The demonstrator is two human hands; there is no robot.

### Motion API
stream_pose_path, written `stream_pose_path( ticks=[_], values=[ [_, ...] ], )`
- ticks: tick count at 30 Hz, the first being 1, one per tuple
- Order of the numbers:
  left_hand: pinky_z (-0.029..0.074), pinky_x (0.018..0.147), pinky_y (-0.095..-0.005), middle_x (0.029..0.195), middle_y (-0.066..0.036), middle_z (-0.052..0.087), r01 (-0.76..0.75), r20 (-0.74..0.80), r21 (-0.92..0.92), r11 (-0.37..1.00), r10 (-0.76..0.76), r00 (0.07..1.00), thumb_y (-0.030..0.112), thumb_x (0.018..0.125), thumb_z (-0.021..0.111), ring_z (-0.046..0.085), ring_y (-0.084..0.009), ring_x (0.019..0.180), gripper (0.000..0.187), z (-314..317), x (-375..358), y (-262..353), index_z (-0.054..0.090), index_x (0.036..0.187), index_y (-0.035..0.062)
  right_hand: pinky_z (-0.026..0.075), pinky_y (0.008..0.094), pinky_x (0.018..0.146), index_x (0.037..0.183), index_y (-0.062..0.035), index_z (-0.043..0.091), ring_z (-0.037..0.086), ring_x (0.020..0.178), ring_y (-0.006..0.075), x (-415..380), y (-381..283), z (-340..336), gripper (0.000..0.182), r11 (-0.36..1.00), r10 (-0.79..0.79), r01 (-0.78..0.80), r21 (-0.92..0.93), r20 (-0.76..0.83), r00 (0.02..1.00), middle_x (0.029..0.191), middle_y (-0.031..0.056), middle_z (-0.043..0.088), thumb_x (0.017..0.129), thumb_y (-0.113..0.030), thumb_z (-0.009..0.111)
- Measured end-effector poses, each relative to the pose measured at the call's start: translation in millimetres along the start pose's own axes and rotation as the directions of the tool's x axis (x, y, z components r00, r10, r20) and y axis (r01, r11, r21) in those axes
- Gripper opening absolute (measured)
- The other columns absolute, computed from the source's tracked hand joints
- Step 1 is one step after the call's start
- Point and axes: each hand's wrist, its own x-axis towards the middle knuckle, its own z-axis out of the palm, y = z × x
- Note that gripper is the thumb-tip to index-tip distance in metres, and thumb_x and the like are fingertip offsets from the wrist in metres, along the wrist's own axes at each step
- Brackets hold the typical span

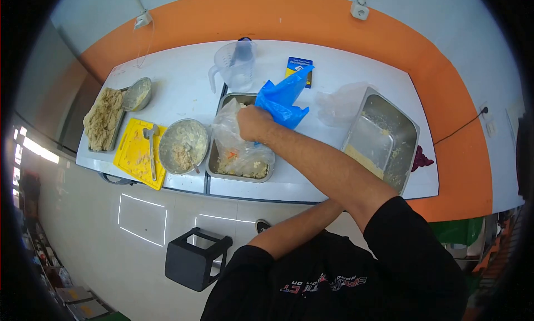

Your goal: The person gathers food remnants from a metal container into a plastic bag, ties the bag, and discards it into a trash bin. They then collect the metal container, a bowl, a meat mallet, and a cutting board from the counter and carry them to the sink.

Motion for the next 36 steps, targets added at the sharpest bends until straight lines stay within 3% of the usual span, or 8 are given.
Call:
stream_pose_path(
  ticks=[7, 9, 11, 16, 18, 19, 21, 36],
  values=[
    [0.044, 0.095, -0.0376, 0.115, -0.01, 0.058, 0.158, -0.184, 0.559, 0.814, -0.064, 0.981, 0.024, 0.097, 0.052, 0.056, -0.0202, 0.104, 0.037, 15.0, -34.9, 21.0, 0.045, 0.125, 0.0019, 0.056, 0.0383, 0.07, 0.092, -0.0013, 0.069, 0.068, 0.085, 0.0287, 5.5, -5.7, 32.1, 0.021, 0.993, -0.042, 0.022, -0.115, -0.176, 0.983, 0.094, 0.0154, 0.068, 0.08, -0.012, 0.057],
    [0.052, 0.083, -0.0379, 0.104, -0.015, 0.061, 0.445, -0.452, 0.89, 0.098, 0.053, 0.891, 0.024, 0.087, 0.066, 0.063, -0.0226, 0.087, 0.044, 106.0, -17.5, 70.7, 0.048, 0.119, 0.0, 0.054, 0.0391, 0.077, 0.102, 0.0027, 0.065, 0.064, 0.1, 0.0292, 10.8, -17.4, 33.4, 0.026, 0.861, 0.351, -0.229, 0.453, -0.204, 0.914, 0.105, 0.0196, 0.064, 0.081, -0.009, 0.055],
    [0.051, 0.079, -0.0387, 0.109, -0.015, 0.057, 0.411, -0.467, 0.852, 0.324, 0.117, 0.876, 0.019, 0.092, 0.059, 0.061, -0.0234, 0.094, 0.041, 4.3, -11.0, 17.5, 0.043, 0.126, 0.0021, 0.045, 0.0409, 0.093, 0.093, 0.0004, 0.069, 0.046, 0.122, 0.0366, -2.9, -10.9, 47.8, 0.026, 0.969, -0.143, 0.04, -0.243, -0.423, 0.895, 0.114, 0.0215, 0.058, 0.075, -0.015, 0.058],
    [0.05, 0.069, -0.0411, 0.106, -0.013, 0.058, 0.192, -0.83, 0.041, 0.981, -0.073, 0.552, 0.015, 0.091, 0.06, 0.061, -0.0252, 0.089, 0.038, 58.3, 2.1, 25.8, 0.045, 0.124, 0.0027, 0.045, 0.0392, 0.087, 0.08, -0.0055, 0.071, 0.052, 0.105, 0.0319, -44.9, 3.7, 17.1, 0.019, 0.981, -0.19, 0.184, -0.067, -0.545, 0.817, 0.101, 0.0126, 0.059, 0.07, -0.018, 0.061],
    [0.053, 0.069, -0.0393, 0.105, -0.012, 0.058, 0.386, -0.367, 0.917, -0.096, 0.173, 0.914, 0.012, 0.092, 0.058, 0.063, -0.0272, 0.088, 0.029, 33.0, -21.5, 24.0, 0.047, 0.117, 0.0021, 0.046, 0.0392, 0.084, 0.083, -0.0062, 0.07, 0.053, 0.101, 0.0308, -56.9, 12.8, 4.9, 0.016, 0.97, -0.159, 0.231, 0.069, -0.538, 0.828, 0.097, 0.0122, 0.057, 0.073, -0.014, 0.06],
    [0.053, 0.069, -0.0393, 0.105, -0.012, 0.058, 0.387, -0.368, 0.917, -0.101, 0.165, 0.915, 0.012, 0.092, 0.058, 0.063, -0.0272, 0.088, 0.029, 23.2, -19.8, 21.7, 0.047, 0.117, 0.0021, 0.046, 0.039, 0.083, 0.085, -0.0065, 0.069, 0.054, 0.099, 0.0309, -63.5, 23.7, -2.8, 0.015, 0.892, -0.076, 0.306, 0.331, -0.558, 0.826, 0.097, 0.0127, 0.057, 0.075, -0.011, 0.06],
    [0.058, 0.073, -0.0385, 0.108, -0.012, 0.058, 0.24, -0.54, -0.221, 0.945, -0.324, 0.777, 0.011, 0.091, 0.058, 0.065, -0.0282, 0.088, 0.027, 10.2, -21.0, 15.4, 0.048, 0.115, 0.004, 0.047, 0.0392, 0.083, 0.091, -0.0063, 0.067, 0.055, 0.097, 0.0311, -93.1, 52.2, -24.4, 0.017, 0.702, 0.032, 0.394, 0.593, -0.579, 0.815, 0.096, 0.014, 0.057, 0.077, -0.006, 0.058],
    [0.06, 0.075, -0.04, 0.117, -0.013, 0.055, 0.103, -0.749, 0.037, 0.994, -0.041, 0.661, 0.005, 0.088, 0.051, 0.063, -0.0263, 0.097, 0.035, 68.1, -4.1, 28.9, 0.044, 0.123, 0.0047, 0.051, 0.0401, 0.072, 0.096, -0.0023, 0.068, 0.066, 0.083, 0.0321, -292.9, 309.8, 44.2, 0.024, 0.877, 0.304, -0.434, 0.205, 0.462, 0.833, 0.085, 0.0222, 0.066, 0.074, -0.01, 0.06]
  ],
)
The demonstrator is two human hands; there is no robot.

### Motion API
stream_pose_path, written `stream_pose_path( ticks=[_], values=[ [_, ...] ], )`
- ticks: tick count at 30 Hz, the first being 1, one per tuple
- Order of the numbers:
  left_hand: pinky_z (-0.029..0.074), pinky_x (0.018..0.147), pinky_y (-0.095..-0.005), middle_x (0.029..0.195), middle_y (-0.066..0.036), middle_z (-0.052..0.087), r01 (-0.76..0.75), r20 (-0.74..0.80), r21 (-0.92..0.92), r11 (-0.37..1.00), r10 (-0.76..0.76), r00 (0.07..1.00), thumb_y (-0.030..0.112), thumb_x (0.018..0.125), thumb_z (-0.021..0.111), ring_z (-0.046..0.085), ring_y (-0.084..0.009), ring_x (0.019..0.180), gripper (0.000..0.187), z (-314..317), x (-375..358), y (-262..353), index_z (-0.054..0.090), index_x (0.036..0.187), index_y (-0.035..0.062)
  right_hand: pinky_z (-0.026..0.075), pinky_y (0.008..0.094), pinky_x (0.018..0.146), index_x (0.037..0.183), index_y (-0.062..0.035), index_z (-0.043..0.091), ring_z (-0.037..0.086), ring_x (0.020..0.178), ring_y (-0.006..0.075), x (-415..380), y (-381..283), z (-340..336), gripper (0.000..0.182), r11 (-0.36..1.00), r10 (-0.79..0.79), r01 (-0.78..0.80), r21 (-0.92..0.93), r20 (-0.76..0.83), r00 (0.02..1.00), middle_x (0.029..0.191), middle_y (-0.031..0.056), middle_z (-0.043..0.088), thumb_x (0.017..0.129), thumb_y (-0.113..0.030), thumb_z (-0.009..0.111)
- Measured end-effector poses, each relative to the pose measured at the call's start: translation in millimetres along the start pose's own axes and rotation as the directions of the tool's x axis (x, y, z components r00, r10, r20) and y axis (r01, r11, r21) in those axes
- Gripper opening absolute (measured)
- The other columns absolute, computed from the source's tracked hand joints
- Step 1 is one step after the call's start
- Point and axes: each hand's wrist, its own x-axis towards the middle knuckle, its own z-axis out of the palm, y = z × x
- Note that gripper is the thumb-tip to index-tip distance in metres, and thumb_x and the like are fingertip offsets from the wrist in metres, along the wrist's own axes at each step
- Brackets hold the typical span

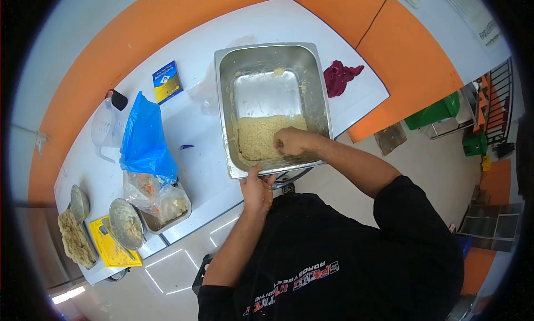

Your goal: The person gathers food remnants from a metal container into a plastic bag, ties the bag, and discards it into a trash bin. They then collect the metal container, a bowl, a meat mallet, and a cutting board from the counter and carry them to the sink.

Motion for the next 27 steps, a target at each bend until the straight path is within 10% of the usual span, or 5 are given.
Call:
stream_pose_path(
  ticks=[6, 8, 11, 25, 27],
  values=[
    [0.059, 0.078, -0.0411, 0.113, -0.014, 0.057, -0.009, -0.002, 0.024, 1.0, 0.009, 1.0, 0.005, 0.089, 0.05, 0.063, -0.0275, 0.098, 0.031, -1.4, 2.6, -2.9, 0.046, 0.119, -0.0001, 0.05, 0.0385, 0.076, 0.102, -0.0048, 0.066, 0.063, 0.089, 0.0343, -0.8, -14.8, -15.8, 0.028, 0.948, -0.101, 0.188, 0.258, -0.317, 0.943, 0.093, 0.0165, 0.066, 0.074, -0.008, 0.063],
    [0.06, 0.078, -0.0408, 0.112, -0.014, 0.057, -0.016, -0.007, 0.022, 1.0, 0.016, 1.0, 0.005, 0.089, 0.05, 0.064, -0.0273, 0.097, 0.029, 1.1, 2.9, -3.7, 0.047, 0.117, -0.001, 0.049, 0.0405, 0.079, 0.101, -0.0053, 0.064, 0.061, 0.093, 0.0343, 2.5, -24.7, -15.5, 0.023, 0.858, -0.448, 0.513, -0.035, -0.541, 0.712, 0.097, 0.0145, 0.063, 0.079, -0.012, 0.063],
    [0.06, 0.077, -0.0405, 0.111, -0.014, 0.058, -0.02, 0.013, 0.044, 0.999, 0.02, 1.0, 0.005, 0.089, 0.05, 0.064, -0.0272, 0.096, 0.028, 1.4, 2.5, -3.0, 0.047, 0.116, -0.0014, 0.047, 0.0434, 0.082, 0.096, -0.0043, 0.063, 0.059, 0.096, 0.0346, 5.3, -37.1, -13.5, 0.02, 0.756, -0.654, 0.599, -0.265, -0.345, 0.673, 0.101, 0.0147, 0.06, 0.084, -0.02, 0.06],
    [0.059, 0.075, -0.0384, 0.113, -0.01, 0.057, -0.015, -0.029, 0.065, 0.998, 0.017, 0.999, 0.007, 0.089, 0.052, 0.063, -0.0238, 0.096, 0.033, 10.7, -1.3, 1.0, 0.047, 0.121, 0.0056, 0.047, 0.0504, 0.072, 0.082, -0.0005, 0.066, 0.062, 0.076, 0.0429, -3.5, -38.1, -22.0, 0.045, 0.973, -0.217, 0.208, -0.098, -0.095, 0.972, 0.079, 0.0231, 0.065, 0.092, -0.04, 0.046],
    [0.059, 0.076, -0.0388, 0.115, -0.01, 0.056, -0.016, -0.039, 0.059, 0.998, 0.018, 0.999, 0.006, 0.088, 0.05, 0.063, -0.025, 0.098, 0.034, 11.0, -2.9, -1.8, 0.046, 0.122, 0.0055, 0.047, 0.0509, 0.073, 0.08, -0.0001, 0.067, 0.062, 0.076, 0.0438, 4.6, -21.8, -29.6, 0.044, 0.98, -0.194, 0.198, -0.025, -0.361, 0.912, 0.082, 0.0241, 0.064, 0.092, -0.037, 0.047]
  ],
)
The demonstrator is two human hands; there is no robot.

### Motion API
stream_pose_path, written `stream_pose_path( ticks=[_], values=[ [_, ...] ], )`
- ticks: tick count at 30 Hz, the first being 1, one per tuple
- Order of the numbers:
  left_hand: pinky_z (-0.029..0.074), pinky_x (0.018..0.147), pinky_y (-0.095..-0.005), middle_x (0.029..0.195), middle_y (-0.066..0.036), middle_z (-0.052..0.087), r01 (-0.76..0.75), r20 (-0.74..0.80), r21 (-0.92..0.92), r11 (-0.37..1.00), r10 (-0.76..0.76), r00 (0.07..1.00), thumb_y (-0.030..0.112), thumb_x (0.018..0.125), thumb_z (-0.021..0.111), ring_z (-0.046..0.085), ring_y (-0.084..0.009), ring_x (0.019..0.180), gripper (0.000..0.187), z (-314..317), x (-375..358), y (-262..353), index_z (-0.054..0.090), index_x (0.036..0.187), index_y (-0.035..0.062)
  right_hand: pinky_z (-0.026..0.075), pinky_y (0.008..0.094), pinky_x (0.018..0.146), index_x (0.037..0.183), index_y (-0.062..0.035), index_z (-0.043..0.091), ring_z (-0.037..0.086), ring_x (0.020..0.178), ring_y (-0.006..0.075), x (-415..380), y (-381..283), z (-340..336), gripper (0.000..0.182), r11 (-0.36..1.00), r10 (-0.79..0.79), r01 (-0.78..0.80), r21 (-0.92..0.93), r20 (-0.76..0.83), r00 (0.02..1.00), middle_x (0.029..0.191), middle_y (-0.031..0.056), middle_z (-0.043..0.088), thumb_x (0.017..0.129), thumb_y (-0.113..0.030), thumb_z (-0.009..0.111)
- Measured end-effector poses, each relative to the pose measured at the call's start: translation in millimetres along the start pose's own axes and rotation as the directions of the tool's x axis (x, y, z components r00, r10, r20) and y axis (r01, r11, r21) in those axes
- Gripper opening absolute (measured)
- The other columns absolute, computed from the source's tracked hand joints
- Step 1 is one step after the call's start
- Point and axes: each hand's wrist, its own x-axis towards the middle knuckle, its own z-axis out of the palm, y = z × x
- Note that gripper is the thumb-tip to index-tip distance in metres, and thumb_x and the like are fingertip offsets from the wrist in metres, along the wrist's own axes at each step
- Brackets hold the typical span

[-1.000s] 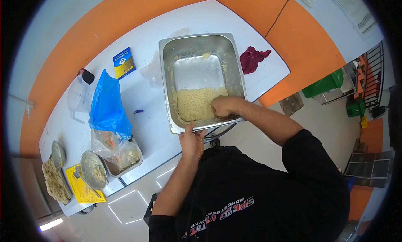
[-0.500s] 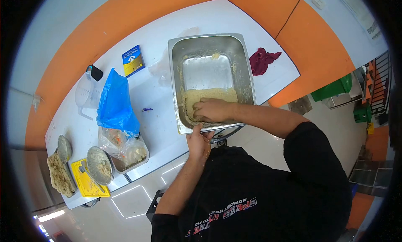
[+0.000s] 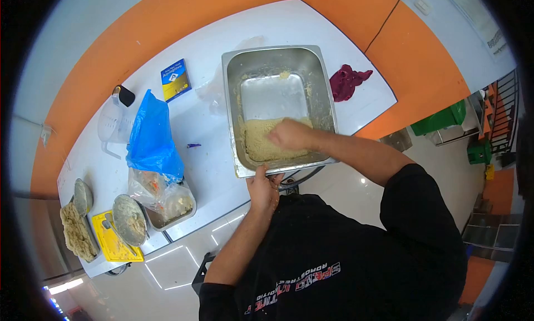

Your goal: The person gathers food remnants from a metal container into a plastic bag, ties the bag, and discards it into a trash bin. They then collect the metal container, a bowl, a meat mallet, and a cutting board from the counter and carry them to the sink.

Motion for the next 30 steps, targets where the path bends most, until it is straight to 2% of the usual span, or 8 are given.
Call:
stream_pose_path(
  ticks=[4, 5, 6, 9, 15, 22, 27, 30],
  values=[
    [0.058, 0.077, -0.0393, 0.118, -0.01, 0.055, 0.02, 0.033, 0.003, 1.0, -0.02, 0.999, 0.007, 0.089, 0.051, 0.061, -0.0251, 0.101, 0.036, -4.8, 3.9, -2.5, 0.044, 0.125, 0.0072, 0.047, 0.0453, 0.058, 0.078, 0.0011, 0.064, 0.062, 0.062, 0.0363, 1.5, 18.5, -37.3, 0.045, 0.954, 0.194, -0.11, 0.278, -0.298, 0.935, 0.07, 0.0201, 0.064, 0.094, -0.038, 0.048],
    [0.058, 0.078, -0.0395, 0.118, -0.01, 0.054, -0.003, 0.039, 0.019, 1.0, 0.002, 0.999, 0.008, 0.089, 0.051, 0.061, -0.0251, 0.101, 0.037, -3.6, 3.0, -1.5, 0.044, 0.126, 0.0072, 0.042, 0.0378, 0.048, 0.076, -0.0019, 0.061, 0.055, 0.053, 0.0261, 0.6, 24.5, -43.7, 0.043, 0.728, 0.324, -0.162, 0.666, -0.126, 0.938, 0.066, 0.0136, 0.06, 0.094, -0.039, 0.05],
    [0.058, 0.078, -0.0395, 0.118, -0.01, 0.054, -0.001, 0.04, 0.018, 1.0, 0.001, 0.999, 0.008, 0.089, 0.051, 0.061, -0.0251, 0.101, 0.037, -3.1, 3.0, -1.1, 0.044, 0.126, 0.0072, 0.036, 0.0303, 0.038, 0.073, -0.0048, 0.058, 0.048, 0.044, 0.0159, -1.2, 22.2, -50.7, 0.042, 0.352, 0.363, -0.221, 0.91, 0.085, 0.928, 0.062, 0.007, 0.055, 0.095, -0.04, 0.051],
    [0.058, 0.08, -0.0391, 0.118, -0.01, 0.054, -0.005, 0.046, 0.006, 1.0, 0.005, 0.999, 0.007, 0.089, 0.051, 0.061, -0.0249, 0.101, 0.037, -1.7, 1.4, -1.6, 0.044, 0.125, 0.0072, 0.027, 0.0208, 0.035, 0.075, -0.009, 0.052, 0.042, 0.043, 0.0084, -6.7, 7.4, -57.7, 0.039, 0.168, 0.514, -0.268, 0.949, 0.148, 0.845, 0.064, -0.0001, 0.049, 0.096, -0.043, 0.051],
    [0.057, 0.083, -0.0409, 0.119, -0.011, 0.054, -0.008, 0.027, -0.001, 1.0, 0.008, 1.0, 0.008, 0.089, 0.051, 0.061, -0.0259, 0.101, 0.037, -1.7, 2.6, -1.1, 0.043, 0.125, 0.0056, 0.018, 0.022, 0.031, 0.06, -0.0174, 0.04, 0.028, 0.035, 0.0071, -3.7, 24.7, -42.7, 0.045, -0.049, 0.41, -0.254, 0.966, 0.251, 0.877, 0.051, -0.0044, 0.035, 0.094, -0.045, 0.052],
    [0.056, 0.085, -0.0431, 0.122, -0.014, 0.051, -0.027, 0.099, 0.01, 1.0, 0.026, 0.995, 0.011, 0.093, 0.048, 0.06, -0.0305, 0.103, 0.042, 0.7, 15.1, -0.1, 0.033, 0.131, 0.0044, 0.014, 0.0231, 0.03, 0.055, -0.0216, 0.031, 0.022, 0.032, 0.0072, 6.9, -46.3, -81.6, 0.05, -0.163, 0.387, -0.17, 0.972, 0.222, 0.895, 0.045, -0.006, 0.027, 0.094, -0.046, 0.051],
    [0.057, 0.082, -0.0407, 0.122, -0.013, 0.05, -0.022, 0.105, -0.012, 1.0, 0.023, 0.994, 0.014, 0.095, 0.047, 0.061, -0.0299, 0.101, 0.039, 13.2, 6.9, 14.8, 0.032, 0.13, 0.0063, 0.015, 0.0233, 0.03, 0.057, -0.0203, 0.033, 0.026, 0.032, 0.0075, 41.0, -205.7, -107.0, 0.049, -0.031, 0.026, -0.223, 0.974, 0.224, 0.974, 0.045, -0.005, 0.029, 0.094, -0.045, 0.051],
    [0.057, 0.077, -0.0367, 0.118, -0.013, 0.053, -0.07, 0.126, -0.029, 0.997, 0.073, 0.989, 0.019, 0.097, 0.049, 0.061, -0.026, 0.102, 0.032, 8.2, 15.9, 6.2, 0.04, 0.125, 0.0064, 0.017, 0.0236, 0.031, 0.058, -0.0184, 0.034, 0.027, 0.032, 0.008, 85.6, -299.8, -96.6, 0.048, 0.103, -0.188, -0.106, 0.989, 0.124, 0.974, 0.046, -0.0044, 0.03, 0.094, -0.044, 0.053]
  ],
)
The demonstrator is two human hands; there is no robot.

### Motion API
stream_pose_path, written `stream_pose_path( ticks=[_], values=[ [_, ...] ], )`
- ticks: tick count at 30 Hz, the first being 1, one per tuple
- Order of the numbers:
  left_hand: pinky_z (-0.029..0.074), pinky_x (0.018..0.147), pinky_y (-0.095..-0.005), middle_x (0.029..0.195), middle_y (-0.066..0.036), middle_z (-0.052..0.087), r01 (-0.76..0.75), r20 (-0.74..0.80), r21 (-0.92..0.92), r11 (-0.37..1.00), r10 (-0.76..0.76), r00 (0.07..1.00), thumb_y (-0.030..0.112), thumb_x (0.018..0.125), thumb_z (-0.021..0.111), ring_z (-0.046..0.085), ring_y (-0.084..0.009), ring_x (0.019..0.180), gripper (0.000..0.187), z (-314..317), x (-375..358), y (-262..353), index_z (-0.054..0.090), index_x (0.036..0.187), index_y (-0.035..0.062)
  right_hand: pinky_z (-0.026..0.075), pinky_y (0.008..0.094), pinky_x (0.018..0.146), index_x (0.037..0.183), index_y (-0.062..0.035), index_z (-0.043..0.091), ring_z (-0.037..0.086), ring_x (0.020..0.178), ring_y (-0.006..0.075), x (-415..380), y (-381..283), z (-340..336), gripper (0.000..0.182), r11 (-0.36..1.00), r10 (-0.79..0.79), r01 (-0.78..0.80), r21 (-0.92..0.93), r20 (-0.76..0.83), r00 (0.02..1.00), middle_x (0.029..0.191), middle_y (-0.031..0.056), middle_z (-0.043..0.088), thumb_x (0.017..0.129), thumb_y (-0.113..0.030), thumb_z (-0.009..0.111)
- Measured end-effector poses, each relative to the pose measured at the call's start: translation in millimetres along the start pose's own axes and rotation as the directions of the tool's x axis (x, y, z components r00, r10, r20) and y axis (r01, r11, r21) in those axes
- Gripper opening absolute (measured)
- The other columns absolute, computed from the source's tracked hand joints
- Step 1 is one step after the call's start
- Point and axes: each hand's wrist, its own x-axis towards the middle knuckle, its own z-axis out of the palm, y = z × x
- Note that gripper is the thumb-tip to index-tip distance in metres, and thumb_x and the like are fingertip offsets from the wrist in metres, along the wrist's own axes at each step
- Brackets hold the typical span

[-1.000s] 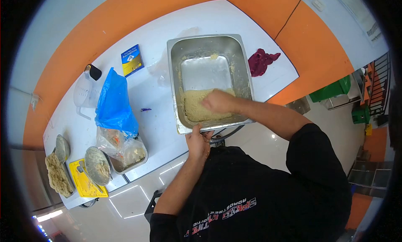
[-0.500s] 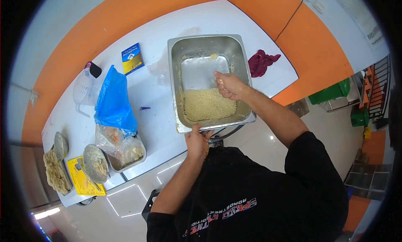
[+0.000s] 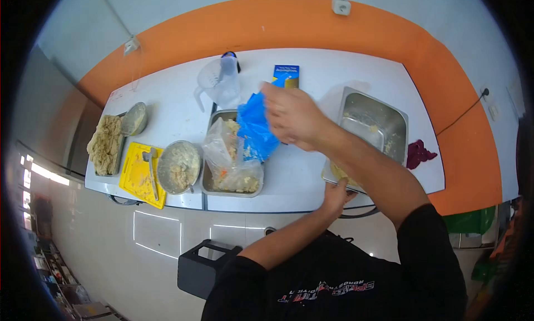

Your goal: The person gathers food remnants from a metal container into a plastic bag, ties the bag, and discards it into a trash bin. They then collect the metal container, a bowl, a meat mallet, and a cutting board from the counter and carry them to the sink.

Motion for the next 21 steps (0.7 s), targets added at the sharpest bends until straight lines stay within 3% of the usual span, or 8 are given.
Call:
stream_pose_path(
  ticks=[3, 5, 7, 8, 14, 16, 20, 21],
  values=[
    [0.056, 0.074, -0.0317, 0.113, -0.013, 0.055, 0.022, 0.091, 0.005, 1.0, -0.022, 0.996, 0.02, 0.097, 0.049, 0.061, -0.0208, 0.1, 0.021, -3.0, 3.5, 2.5, 0.051, 0.114, 0.0074, 0.035, 0.0352, 0.035, 0.063, -0.0094, 0.053, 0.045, 0.036, 0.0184, 93.2, 13.6, 55.1, 0.043, 0.919, -0.078, 0.096, -0.382, 0.062, 0.995, 0.048, 0.0023, 0.047, 0.093, -0.041, 0.051],
    [0.05, 0.09, -0.0423, 0.124, -0.012, 0.052, 0.035, 0.17, 0.062, 0.997, -0.045, 0.984, 0.023, 0.097, 0.053, 0.054, -0.0244, 0.112, 0.04, -26.9, 27.2, -26.3, 0.037, 0.131, 0.0086, 0.051, 0.0454, 0.061, 0.084, 0.0013, 0.065, 0.064, 0.064, 0.0356, 166.2, 46.9, 67.6, 0.046, 0.3, -0.458, 0.315, -0.901, 0.154, 0.876, 0.069, 0.0174, 0.065, 0.094, -0.038, 0.044],
    [0.046, 0.095, -0.0368, 0.127, -0.012, 0.052, 0.2, 0.438, -0.441, 0.875, 0.015, 0.899, 0.022, 0.097, 0.053, 0.052, -0.0195, 0.113, 0.039, -63.5, 70.4, -82.5, 0.044, 0.13, 0.0035, 0.05, 0.0464, 0.072, 0.093, 0.0021, 0.066, 0.063, 0.079, 0.0395, 196.4, 68.5, 63.1, 0.045, 0.103, -0.376, 0.271, -0.957, 0.215, 0.902, 0.083, 0.0214, 0.065, 0.094, -0.036, 0.042],
    [0.046, 0.094, -0.0361, 0.126, -0.012, 0.053, 0.206, 0.524, -0.419, 0.885, 0.05, 0.85, 0.022, 0.097, 0.053, 0.053, -0.0193, 0.112, 0.038, -62.4, 67.3, -85.3, 0.045, 0.129, 0.0032, 0.049, 0.0473, 0.084, 0.102, 0.0028, 0.066, 0.061, 0.094, 0.0433, 212.8, 80.7, 59.7, 0.045, -0.091, -0.284, 0.228, -0.969, 0.245, 0.927, 0.098, 0.0255, 0.065, 0.095, -0.034, 0.04],
    [0.046, 0.092, -0.0321, 0.12, -0.01, 0.056, 0.2, 0.74, -0.264, 0.944, 0.065, 0.669, 0.019, 0.097, 0.052, 0.054, -0.0181, 0.108, 0.032, -50.0, -7.3, -10.9, 0.053, 0.123, 0.0014, 0.05, 0.0419, 0.086, 0.107, 0.0001, 0.066, 0.063, 0.102, 0.0351, 301.6, 153.4, 14.6, 0.037, -0.275, 0.028, 0.027, -0.961, 0.02, 0.999, 0.112, 0.0239, 0.062, 0.087, -0.026, 0.05],
    [0.046, 0.092, -0.0307, 0.118, -0.01, 0.057, 0.216, 0.766, -0.274, 0.937, 0.077, 0.638, 0.019, 0.097, 0.052, 0.054, -0.0176, 0.106, 0.03, -45.9, -18.7, 4.4, 0.055, 0.121, 0.0008, 0.051, 0.0399, 0.085, 0.105, -0.0008, 0.067, 0.063, 0.104, 0.0331, 289.5, 138.9, 26.2, 0.031, -0.551, 0.33, 0.247, -0.797, 0.064, 0.942, 0.112, 0.0218, 0.063, 0.079, -0.016, 0.059],
    [0.045, 0.093, -0.0299, 0.118, -0.01, 0.057, 0.326, 0.846, -0.314, 0.892, 0.107, 0.523, 0.019, 0.097, 0.051, 0.054, -0.0176, 0.107, 0.031, -43.0, -21.4, 17.2, 0.055, 0.122, 0.0008, 0.053, 0.0388, 0.082, 0.103, -0.001, 0.069, 0.064, 0.102, 0.033, 261.0, 121.6, 35.2, 0.03, -0.598, 0.281, 0.138, -0.79, -0.045, 0.959, 0.11, 0.0201, 0.065, 0.074, -0.006, 0.062],
    [0.045, 0.093, -0.0296, 0.118, -0.01, 0.057, 0.361, 0.868, -0.317, 0.877, 0.114, 0.484, 0.019, 0.097, 0.051, 0.054, -0.0175, 0.107, 0.031, -42.5, -20.5, 18.6, 0.055, 0.122, 0.0008, 0.053, 0.0383, 0.082, 0.102, -0.0008, 0.069, 0.064, 0.102, 0.033, 256.2, 124.4, 31.1, 0.031, -0.432, 0.069, 0.024, -0.902, -0.007, 0.998, 0.109, 0.0195, 0.066, 0.073, -0.006, 0.062]
  ],
)
